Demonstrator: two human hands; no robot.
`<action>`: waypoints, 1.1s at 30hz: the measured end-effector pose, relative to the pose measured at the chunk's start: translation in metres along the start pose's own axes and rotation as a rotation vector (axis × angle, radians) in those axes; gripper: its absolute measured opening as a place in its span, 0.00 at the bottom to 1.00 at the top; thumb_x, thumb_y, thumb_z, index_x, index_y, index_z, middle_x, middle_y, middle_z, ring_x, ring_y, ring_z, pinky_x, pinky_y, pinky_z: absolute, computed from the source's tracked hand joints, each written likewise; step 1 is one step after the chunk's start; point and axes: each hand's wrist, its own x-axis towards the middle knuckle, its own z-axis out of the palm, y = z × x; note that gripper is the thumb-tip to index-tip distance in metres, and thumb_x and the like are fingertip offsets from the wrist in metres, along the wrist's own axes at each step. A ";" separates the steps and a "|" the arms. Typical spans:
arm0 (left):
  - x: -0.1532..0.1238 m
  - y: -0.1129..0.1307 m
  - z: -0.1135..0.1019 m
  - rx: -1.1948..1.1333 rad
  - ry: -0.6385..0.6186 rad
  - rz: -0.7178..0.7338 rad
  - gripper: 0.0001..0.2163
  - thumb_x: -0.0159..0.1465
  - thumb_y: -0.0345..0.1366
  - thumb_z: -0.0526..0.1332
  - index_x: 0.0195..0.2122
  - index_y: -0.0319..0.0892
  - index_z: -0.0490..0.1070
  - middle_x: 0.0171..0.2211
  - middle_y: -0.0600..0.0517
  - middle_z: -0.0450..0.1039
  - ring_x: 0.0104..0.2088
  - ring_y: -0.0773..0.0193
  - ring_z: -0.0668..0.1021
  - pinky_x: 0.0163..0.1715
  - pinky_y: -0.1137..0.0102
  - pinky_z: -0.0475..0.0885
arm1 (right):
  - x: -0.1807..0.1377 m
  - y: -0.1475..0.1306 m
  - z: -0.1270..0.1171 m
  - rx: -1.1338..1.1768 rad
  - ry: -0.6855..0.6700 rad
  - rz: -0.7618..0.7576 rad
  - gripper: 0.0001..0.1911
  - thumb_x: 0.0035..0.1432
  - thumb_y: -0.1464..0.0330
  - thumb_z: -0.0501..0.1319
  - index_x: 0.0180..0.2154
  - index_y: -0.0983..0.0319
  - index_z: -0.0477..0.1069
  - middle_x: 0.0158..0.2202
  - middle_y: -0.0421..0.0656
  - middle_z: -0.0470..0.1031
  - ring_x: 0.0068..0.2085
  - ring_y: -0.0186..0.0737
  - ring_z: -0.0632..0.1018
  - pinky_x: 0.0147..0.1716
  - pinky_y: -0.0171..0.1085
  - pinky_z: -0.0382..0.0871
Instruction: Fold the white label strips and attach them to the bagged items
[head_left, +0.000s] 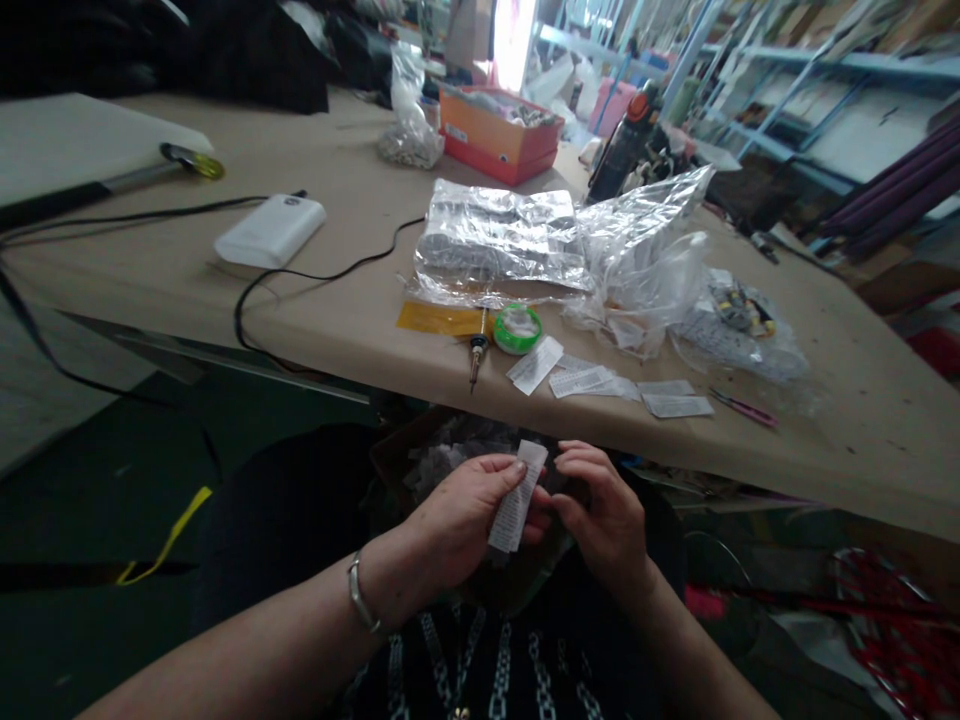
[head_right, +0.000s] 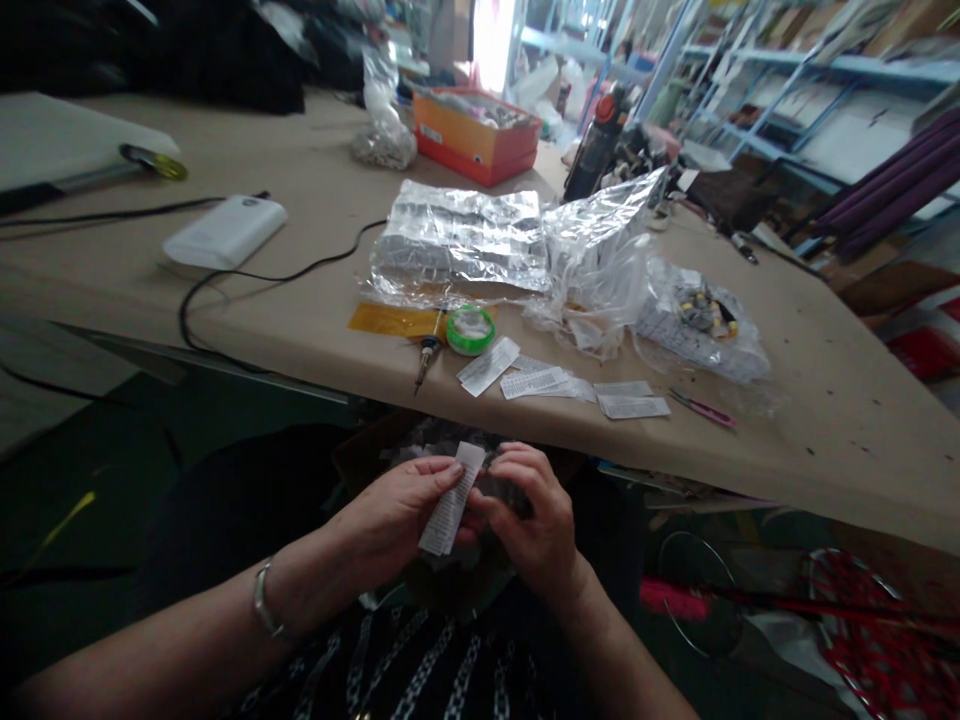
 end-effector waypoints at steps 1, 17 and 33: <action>-0.001 0.000 0.000 0.034 -0.019 -0.028 0.07 0.59 0.35 0.60 0.34 0.36 0.71 0.25 0.48 0.73 0.20 0.67 0.74 0.22 0.71 0.71 | 0.002 0.003 -0.001 0.133 -0.028 0.146 0.16 0.52 0.70 0.62 0.45 0.59 0.68 0.45 0.47 0.72 0.50 0.46 0.72 0.50 0.47 0.67; 0.000 -0.009 -0.004 0.220 -0.132 -0.110 0.10 0.57 0.39 0.61 0.29 0.35 0.70 0.21 0.50 0.71 0.17 0.72 0.71 0.19 0.76 0.66 | 0.012 0.026 0.016 1.000 -0.436 0.626 0.14 0.45 0.67 0.67 0.35 0.62 0.69 0.49 0.48 0.71 0.46 0.43 0.75 0.45 0.41 0.68; 0.005 -0.007 -0.015 0.138 -0.032 0.068 0.10 0.56 0.39 0.62 0.28 0.37 0.69 0.22 0.52 0.69 0.19 0.71 0.71 0.19 0.75 0.64 | 0.018 -0.004 0.018 -0.286 -0.164 0.041 0.18 0.59 0.68 0.55 0.52 0.60 0.64 0.47 0.48 0.71 0.49 0.44 0.72 0.50 0.43 0.67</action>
